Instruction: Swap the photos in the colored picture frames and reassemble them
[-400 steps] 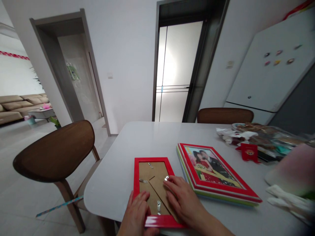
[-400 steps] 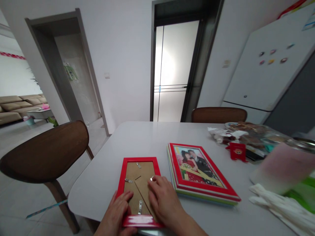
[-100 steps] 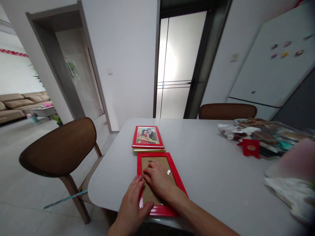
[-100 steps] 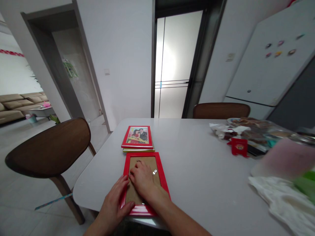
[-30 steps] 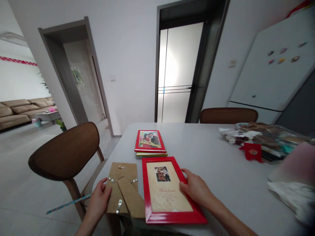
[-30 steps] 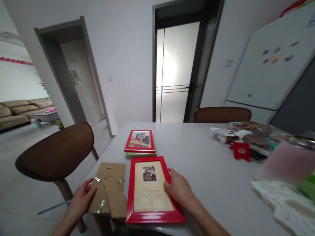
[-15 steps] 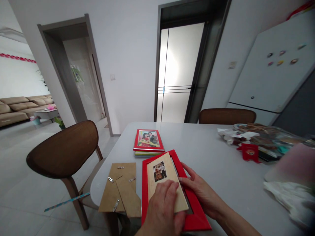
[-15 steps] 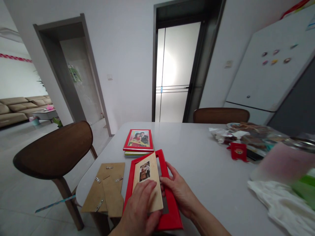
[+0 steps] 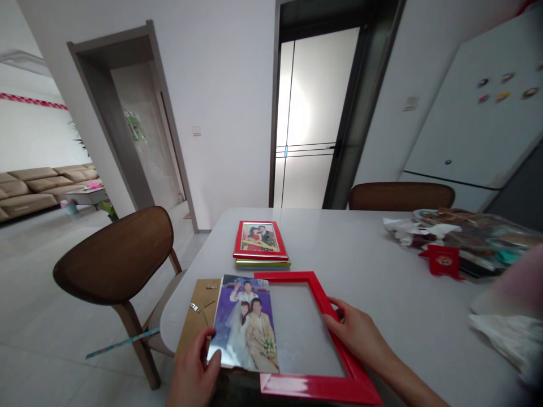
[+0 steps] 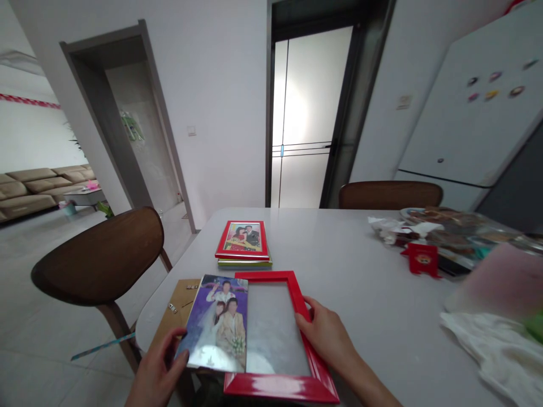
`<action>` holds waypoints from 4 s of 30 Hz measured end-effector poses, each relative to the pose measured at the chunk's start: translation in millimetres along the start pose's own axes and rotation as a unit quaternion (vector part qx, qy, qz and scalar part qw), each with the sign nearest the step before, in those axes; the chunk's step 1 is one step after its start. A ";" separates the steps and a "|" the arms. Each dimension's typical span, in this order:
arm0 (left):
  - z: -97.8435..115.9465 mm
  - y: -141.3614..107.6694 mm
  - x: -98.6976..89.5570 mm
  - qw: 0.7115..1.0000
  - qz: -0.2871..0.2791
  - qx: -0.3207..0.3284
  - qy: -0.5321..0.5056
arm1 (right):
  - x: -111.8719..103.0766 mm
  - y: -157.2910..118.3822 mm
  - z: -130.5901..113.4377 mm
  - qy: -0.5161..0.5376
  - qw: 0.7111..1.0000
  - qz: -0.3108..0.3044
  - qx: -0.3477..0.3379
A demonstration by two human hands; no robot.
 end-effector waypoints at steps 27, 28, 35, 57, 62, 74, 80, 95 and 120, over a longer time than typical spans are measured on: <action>38.9 -18.1 59.6 0.940 -0.145 0.239 0.197 | 47.5 2.2 -80.3 0.198 0.975 -0.028 -0.096; 37.7 -18.3 61.1 0.939 -0.144 0.244 0.198 | 54.9 3.0 -83.6 0.243 0.966 -0.028 -0.086; 33.7 -8.5 54.5 0.948 -0.041 0.291 0.124 | 66.3 9.7 -104.8 0.552 0.831 0.053 0.041; 57.6 -22.6 85.0 0.964 -0.176 0.178 -0.085 | 12.6 13.6 -24.0 0.447 0.889 -0.002 0.101; 52.3 -30.6 99.2 0.940 -0.199 0.271 0.066 | 19.1 22.3 -18.5 0.302 0.952 0.015 0.043; 66.1 -26.3 81.2 0.919 -0.244 0.272 0.150 | 15.8 19.0 -25.5 -0.120 0.992 -0.007 -0.035; 22.4 -9.6 38.8 0.941 -0.181 0.211 0.191 | 17.1 17.3 -42.5 -0.140 0.988 -0.022 -0.053; -28.9 22.1 -22.7 0.960 0.018 0.178 0.216 | 81.5 -16.9 -172.9 0.077 0.961 -0.083 -0.254; 69.2 -17.9 77.2 0.949 -0.137 0.227 0.169 | 7.2 -41.1 -41.5 -0.077 0.976 -0.001 -0.206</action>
Point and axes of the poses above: each hand's wrist, its own y-axis towards the middle knuckle, its own x-axis out of the palm, z = x × y, the point moved 4 cm from there along y, towards the middle knuckle, and after that the axes turned 13 degrees about -x, right-handed, at the moved point
